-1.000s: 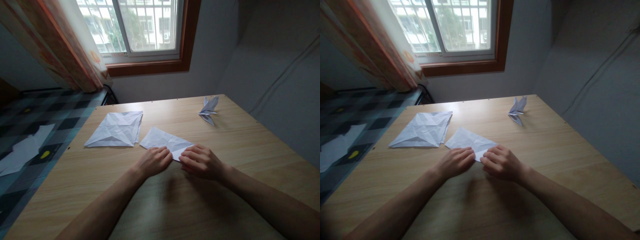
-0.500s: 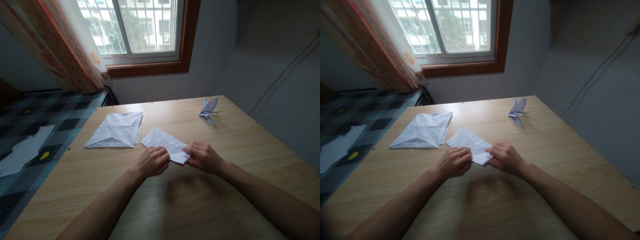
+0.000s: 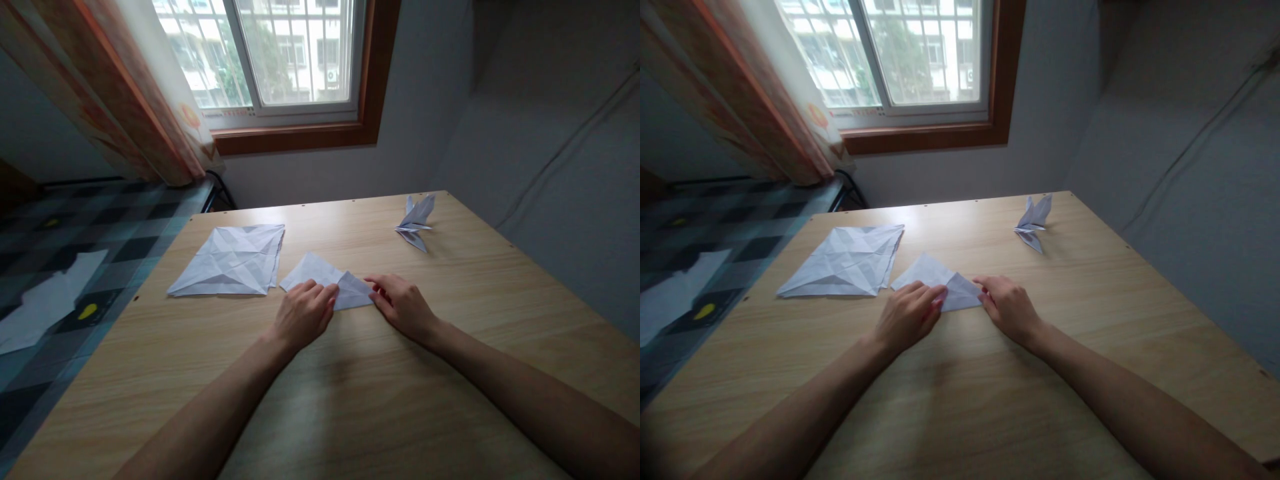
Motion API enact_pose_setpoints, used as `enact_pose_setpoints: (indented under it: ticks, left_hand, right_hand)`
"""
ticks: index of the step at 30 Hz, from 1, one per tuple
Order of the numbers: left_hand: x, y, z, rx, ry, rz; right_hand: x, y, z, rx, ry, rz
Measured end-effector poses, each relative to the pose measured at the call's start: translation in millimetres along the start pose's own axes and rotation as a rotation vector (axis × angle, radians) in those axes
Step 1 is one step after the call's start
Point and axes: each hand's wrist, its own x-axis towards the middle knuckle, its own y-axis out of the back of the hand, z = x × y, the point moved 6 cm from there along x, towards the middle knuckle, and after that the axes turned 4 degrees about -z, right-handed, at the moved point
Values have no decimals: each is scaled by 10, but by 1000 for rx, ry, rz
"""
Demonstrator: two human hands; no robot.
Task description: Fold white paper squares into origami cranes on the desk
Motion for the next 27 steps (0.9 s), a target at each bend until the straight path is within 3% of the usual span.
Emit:
enact_pose_setpoints:
  ticks: [3,6,10,13,27]
  left_hand:
    - [24,-21,-18,25,31,-49]
    - [41,-68,-11,-16,-21,-109]
    - [48,-206,-14,-94,-81,-314]
    - [42,-262,-37,-116,-56,-423]
    - [19,-246,-59,-106,-24,-463]
  right_hand:
    - [6,-32,-14,-77,53,-24]
    - [8,-31,-94,-176,172,-17]
    - [-20,-66,-274,-296,424,-81]
    - [-52,-110,-361,-379,524,-160]
    - [-175,-61,-389,-632,429,-331]
